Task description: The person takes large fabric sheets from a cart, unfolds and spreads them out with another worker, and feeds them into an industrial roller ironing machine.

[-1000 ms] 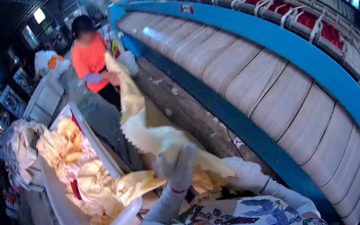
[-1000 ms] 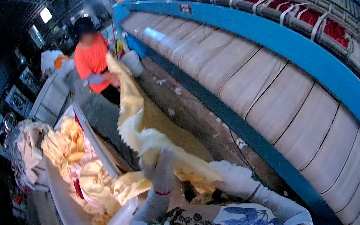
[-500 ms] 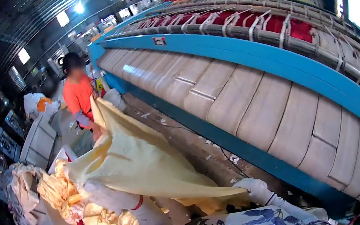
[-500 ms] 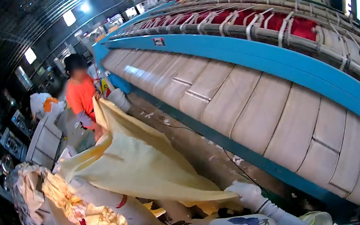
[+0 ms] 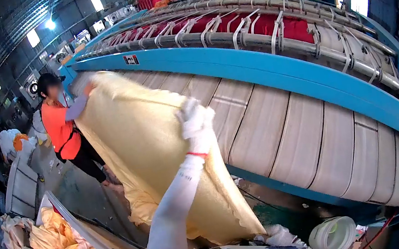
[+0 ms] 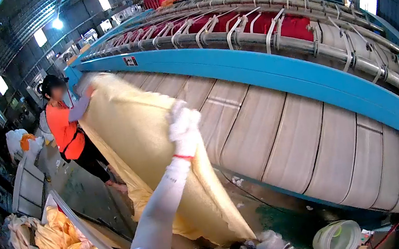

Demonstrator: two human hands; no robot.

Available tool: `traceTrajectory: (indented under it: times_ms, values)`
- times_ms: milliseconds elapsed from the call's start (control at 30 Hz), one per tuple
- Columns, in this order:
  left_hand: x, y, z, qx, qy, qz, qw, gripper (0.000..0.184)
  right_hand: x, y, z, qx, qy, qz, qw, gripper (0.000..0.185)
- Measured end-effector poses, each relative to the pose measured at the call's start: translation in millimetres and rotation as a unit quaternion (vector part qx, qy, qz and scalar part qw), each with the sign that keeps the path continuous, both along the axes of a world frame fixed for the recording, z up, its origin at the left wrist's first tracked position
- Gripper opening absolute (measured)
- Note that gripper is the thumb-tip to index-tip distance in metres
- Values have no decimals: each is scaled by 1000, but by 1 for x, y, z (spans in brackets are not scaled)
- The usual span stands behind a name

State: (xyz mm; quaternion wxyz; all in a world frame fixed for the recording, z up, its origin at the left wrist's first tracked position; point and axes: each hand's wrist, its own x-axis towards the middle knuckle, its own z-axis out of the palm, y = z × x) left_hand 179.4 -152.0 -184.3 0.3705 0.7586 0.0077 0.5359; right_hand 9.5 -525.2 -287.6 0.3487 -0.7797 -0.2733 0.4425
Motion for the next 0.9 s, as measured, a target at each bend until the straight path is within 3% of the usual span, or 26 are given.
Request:
traceTrajectory:
  times_ms: [33,67,100,133,167,200,233,267,300,333,400,467,500,567,633,700,767,800,833,867,900]
  values:
    - [26,2,-31,86,63,92,990,10,-2,0,-13,-78,-25,-6,997,29]
    - [34,-6,-24,121,336,122,926,18,-7,3,5,-34,-3,-58,998,31]
    - [53,-6,-54,28,282,3,959,25,-7,-10,-71,32,28,-33,999,31]
    - [72,-7,-85,-69,225,-115,965,34,-9,-3,-52,38,-23,-37,998,27]
    - [68,-26,-63,57,333,-3,941,39,-12,6,-29,44,-74,-41,995,22]
    - [62,-47,-37,192,423,101,880,45,-9,5,-40,48,-87,-24,995,23]
    - [73,-52,-31,179,443,83,875,50,-5,5,-61,51,-100,-7,994,24]
    - [79,-58,-30,183,438,79,876,57,-4,1,-71,54,-113,11,992,25]
    - [81,-65,-26,187,428,41,883,60,-2,0,-63,112,-137,-29,984,27]
    - [80,-72,-23,191,416,6,889,63,7,-6,-80,92,-114,-87,985,26]
    - [67,-85,-8,224,413,-127,874,66,30,-6,-42,132,72,-232,961,25]
    - [49,-106,-17,173,357,-218,891,59,58,7,39,168,32,-257,951,24]
    - [27,-113,2,134,370,-278,876,53,73,1,47,151,-172,-183,956,24]
    - [-26,-120,-14,83,269,-305,910,48,98,-10,51,204,-165,-292,920,23]
    - [-95,-104,2,76,284,-327,898,45,137,-23,77,53,-300,-182,935,23]
    - [-150,-74,-17,118,238,-223,938,41,190,-40,74,-77,-368,-175,910,23]
    - [-213,-42,-51,104,244,-87,960,33,227,-31,93,35,-261,-238,935,26]
    - [-249,-29,-71,41,305,-2,952,32,262,-40,83,57,-245,-243,937,28]
    - [-291,-14,-97,65,296,126,945,32,297,-54,71,78,-229,-251,937,31]
    - [-341,-10,-115,-16,311,207,928,33,321,-56,70,43,-231,-250,939,37]
    - [-384,-5,-89,-31,367,279,887,36,341,-52,78,8,-238,-251,938,45]
